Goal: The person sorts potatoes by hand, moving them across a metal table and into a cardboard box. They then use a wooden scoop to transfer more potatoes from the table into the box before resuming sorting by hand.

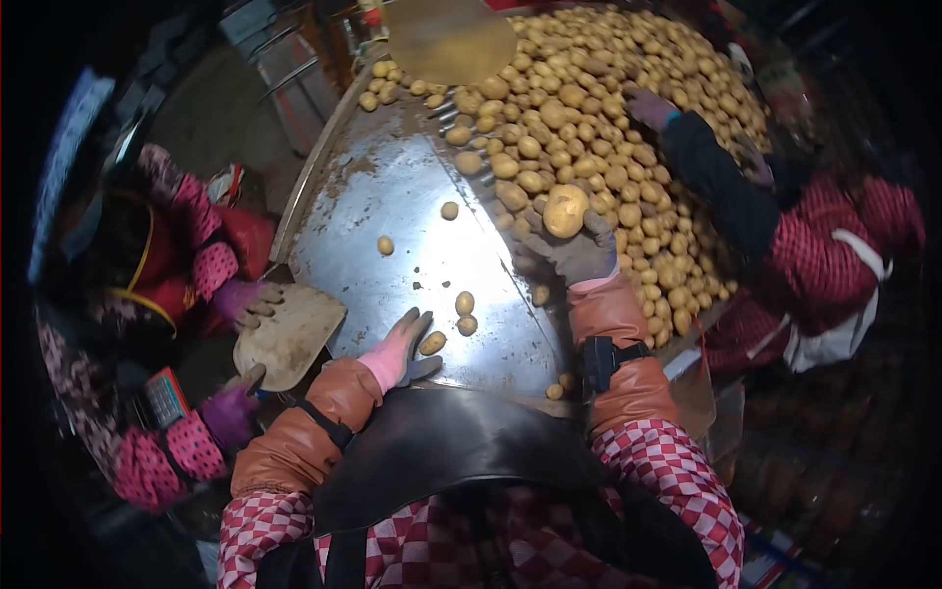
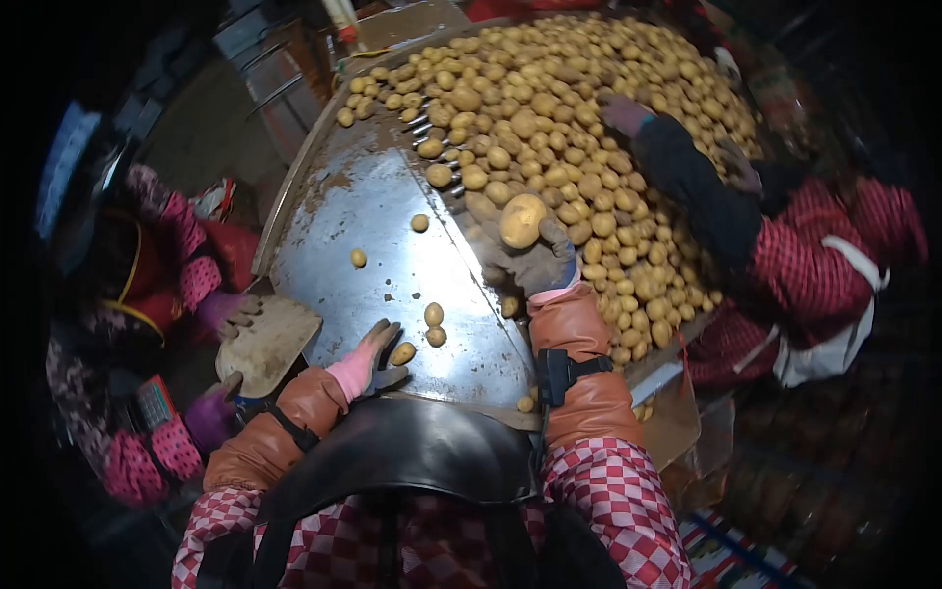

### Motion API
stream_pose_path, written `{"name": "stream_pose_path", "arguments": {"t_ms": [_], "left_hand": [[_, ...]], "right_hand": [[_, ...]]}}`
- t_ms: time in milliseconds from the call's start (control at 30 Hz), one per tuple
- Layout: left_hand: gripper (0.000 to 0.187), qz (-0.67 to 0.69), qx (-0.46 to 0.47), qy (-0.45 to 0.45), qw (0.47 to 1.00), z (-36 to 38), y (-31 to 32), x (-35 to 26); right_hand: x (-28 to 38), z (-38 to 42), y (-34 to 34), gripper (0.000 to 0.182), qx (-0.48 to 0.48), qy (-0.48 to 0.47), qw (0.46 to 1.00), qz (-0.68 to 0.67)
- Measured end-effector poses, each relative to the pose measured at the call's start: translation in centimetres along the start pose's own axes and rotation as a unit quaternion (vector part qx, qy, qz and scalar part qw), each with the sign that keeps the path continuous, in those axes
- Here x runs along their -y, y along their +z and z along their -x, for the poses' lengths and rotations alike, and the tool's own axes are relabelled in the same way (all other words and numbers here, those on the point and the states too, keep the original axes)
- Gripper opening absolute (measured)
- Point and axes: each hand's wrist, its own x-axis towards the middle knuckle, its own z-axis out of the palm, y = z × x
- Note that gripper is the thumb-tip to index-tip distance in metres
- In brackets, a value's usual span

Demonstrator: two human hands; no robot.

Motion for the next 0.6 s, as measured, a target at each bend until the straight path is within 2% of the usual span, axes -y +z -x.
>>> {"name": "stream_pose_path", "arguments": {"t_ms": [33, 67, 100, 133, 167, 233, 300, 367, 400, 433, 500, 533, 600], "left_hand": [[0.094, -0.012, -0.018, 0.014, 1.000, -0.7, 0.1, 0.1], [0.097, -0.021, -0.042, 0.036, 0.998, -1.6, 0.5, 0.9], [0.097, -0.031, -0.032, 0.045, 0.998, -2.5, 0.9, 1.5], [0.097, -0.043, -0.067, 0.056, 0.995, -3.4, 1.3, 2.1], [0.096, -0.055, -0.101, 0.067, 0.991, -4.0, 1.1, 2.0], [0.094, -0.078, -0.100, 0.088, 0.988, -4.8, 0.7, 2.0], [0.096, -0.125, -0.213, 0.034, 0.968, -6.1, -0.3, 2.0], [0.090, -0.152, -0.327, 0.041, 0.932, -8.1, -1.4, 3.1], [0.086, -0.153, -0.383, 0.043, 0.910, -9.0, -1.9, 3.7], [0.086, -0.152, -0.368, 0.061, 0.915, -9.9, -2.1, 4.2], [0.078, -0.245, -0.355, -0.108, 0.895, -11.6, -2.5, 3.8], [0.078, -0.245, -0.335, -0.076, 0.907, -13.6, -1.5, 3.1], [0.073, -0.189, -0.311, 0.067, 0.929, -15.7, -0.8, 2.4]], "right_hand": [[-0.4, 1.0, -0.3, 0.065, -0.006, -0.014, 1.000, -0.006], [-1.4, 1.9, 0.7, 0.063, -0.036, -0.085, 0.986, 0.138], [-2.1, 2.9, 1.1, 0.062, -0.070, -0.152, 0.946, 0.277], [-2.2, 3.3, 0.2, 0.068, -0.049, -0.140, 0.988, 0.048], [-2.0, 3.9, 0.1, 0.068, -0.055, -0.155, 0.986, 0.042], [-2.0, 5.4, -0.4, 0.073, -0.004, -0.077, 0.980, -0.182], [-1.8, 6.5, -1.3, 0.078, -0.037, -0.099, 0.980, -0.170], [-1.7, 8.2, -2.3, 0.075, -0.104, -0.111, 0.982, -0.111], [-2.0, 9.4, -2.9, 0.076, -0.075, -0.134, 0.986, -0.058], [-2.2, 10.5, -3.6, 0.076, -0.085, -0.155, 0.982, -0.061], [-2.3, 13.1, -4.2, 0.076, -0.147, -0.179, 0.972, -0.028], [-2.3, 16.1, -4.6, 0.076, -0.166, -0.226, 0.958, 0.063], [-2.9, 18.4, -4.6, 0.078, -0.186, -0.281, 0.937, 0.094]]}}
